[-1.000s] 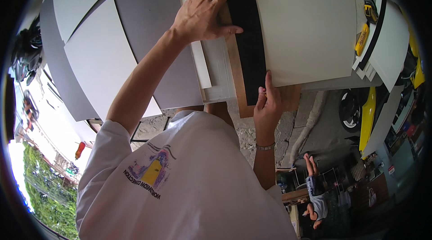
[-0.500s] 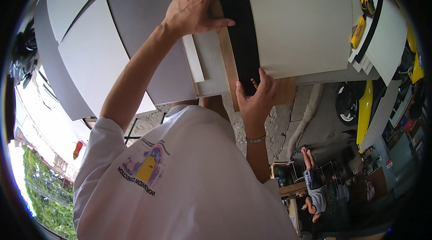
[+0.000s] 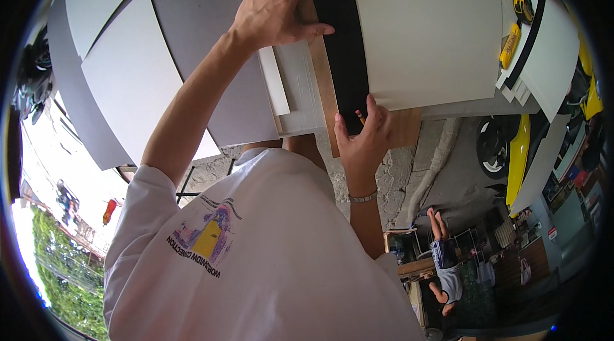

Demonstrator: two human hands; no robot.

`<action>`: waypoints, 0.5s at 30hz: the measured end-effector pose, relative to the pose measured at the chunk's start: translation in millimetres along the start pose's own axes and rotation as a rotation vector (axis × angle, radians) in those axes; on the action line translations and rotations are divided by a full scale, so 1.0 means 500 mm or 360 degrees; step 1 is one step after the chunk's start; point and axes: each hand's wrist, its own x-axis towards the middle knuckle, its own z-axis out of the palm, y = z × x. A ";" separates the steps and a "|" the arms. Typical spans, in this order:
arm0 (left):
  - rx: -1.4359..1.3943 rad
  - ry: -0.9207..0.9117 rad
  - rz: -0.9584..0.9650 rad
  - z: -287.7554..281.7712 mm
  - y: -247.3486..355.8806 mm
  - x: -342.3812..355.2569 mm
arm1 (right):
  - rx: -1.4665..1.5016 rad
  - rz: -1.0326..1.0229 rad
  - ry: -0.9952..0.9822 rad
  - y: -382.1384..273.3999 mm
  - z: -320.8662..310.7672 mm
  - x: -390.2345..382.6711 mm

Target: The person repeatedly places a black straightedge on white rectangular sheets and marks lines with a pencil. They handle multiple sheets one at a time, repositioning the straightedge and drawing along its edge. The marked sheets remain on the work surface throughout the clip.

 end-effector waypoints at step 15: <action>-0.0017 0.0304 -0.0025 0.030 -0.001 -0.005 | 0.0065 -0.0005 0.0004 -0.009 -0.005 0.001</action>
